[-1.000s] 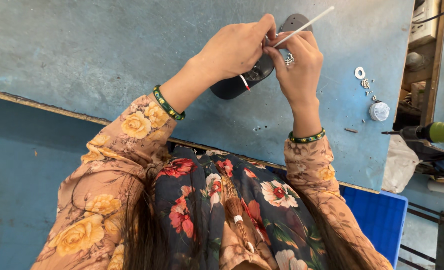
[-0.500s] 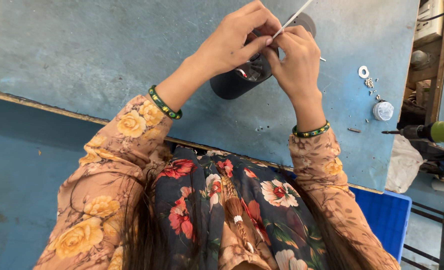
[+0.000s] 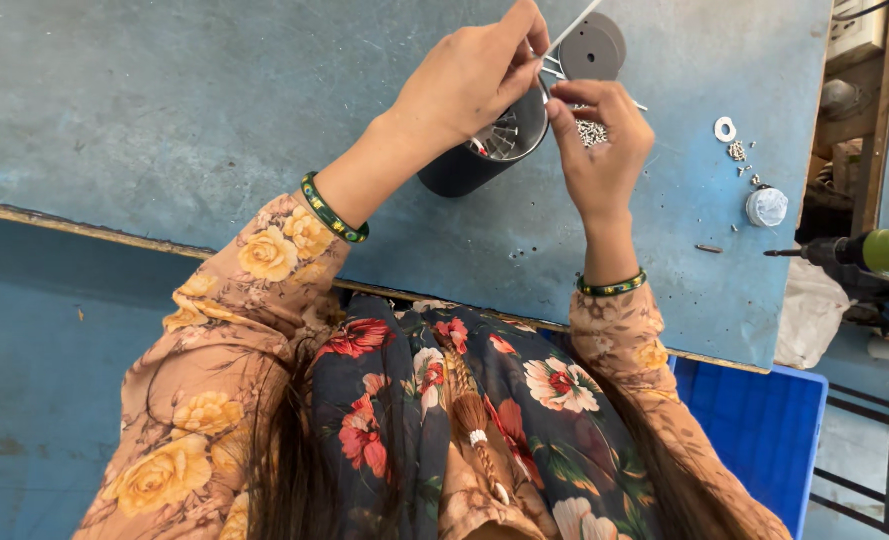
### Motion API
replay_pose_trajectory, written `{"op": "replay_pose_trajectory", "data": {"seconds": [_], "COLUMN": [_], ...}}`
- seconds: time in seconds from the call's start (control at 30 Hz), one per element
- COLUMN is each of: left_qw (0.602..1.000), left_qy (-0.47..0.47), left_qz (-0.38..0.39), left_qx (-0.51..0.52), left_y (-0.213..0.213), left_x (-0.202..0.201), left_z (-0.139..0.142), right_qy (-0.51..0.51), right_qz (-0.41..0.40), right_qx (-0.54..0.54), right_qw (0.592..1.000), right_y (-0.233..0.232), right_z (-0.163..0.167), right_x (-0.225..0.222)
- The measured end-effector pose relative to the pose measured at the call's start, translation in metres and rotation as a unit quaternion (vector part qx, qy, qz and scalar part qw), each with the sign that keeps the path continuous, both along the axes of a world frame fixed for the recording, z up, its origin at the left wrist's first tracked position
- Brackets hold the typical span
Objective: The person assembles a small electronic device by inserting white plastic rods into a cylindrical housing, then connects a motor with wires to the assembly. The person handles screws, washers, and a black circular disc on a blue workbench.
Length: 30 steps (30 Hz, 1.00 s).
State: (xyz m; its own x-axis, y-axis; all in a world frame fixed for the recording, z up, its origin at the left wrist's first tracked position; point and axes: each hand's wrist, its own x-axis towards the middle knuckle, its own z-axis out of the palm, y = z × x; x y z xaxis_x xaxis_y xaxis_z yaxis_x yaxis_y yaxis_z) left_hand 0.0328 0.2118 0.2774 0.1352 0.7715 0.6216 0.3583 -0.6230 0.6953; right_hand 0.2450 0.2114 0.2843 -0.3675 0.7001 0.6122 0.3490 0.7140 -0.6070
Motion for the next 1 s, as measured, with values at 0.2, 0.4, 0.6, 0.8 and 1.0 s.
{"op": "replay_pose_trajectory", "data": {"seconds": [0.2, 0.4, 0.6, 0.8, 1.0], "left_qw": [0.997, 0.987, 0.982, 0.978, 0.977], "left_qy": [0.069, 0.155, 0.176, 0.203, 0.205], "left_qz": [0.014, 0.041, 0.048, 0.042, 0.053], "left_qx": [0.017, -0.015, -0.049, 0.028, -0.039], "left_y": [0.001, 0.006, 0.008, 0.009, 0.011], "left_x": [-0.002, -0.001, 0.001, -0.001, 0.000], "left_z": [-0.004, -0.008, -0.009, -0.013, -0.017], "right_qy": [0.134, 0.151, 0.109, 0.104, 0.091], "right_qz": [-0.018, -0.021, -0.027, -0.033, -0.038], "right_qx": [-0.163, -0.350, -0.306, -0.303, -0.297], "right_qw": [0.977, 0.924, 0.945, 0.947, 0.950], "right_y": [-0.001, -0.008, -0.009, -0.012, -0.013], "right_z": [-0.059, -0.131, -0.163, -0.162, -0.158], "right_x": [0.017, 0.021, 0.019, 0.017, 0.014]}}
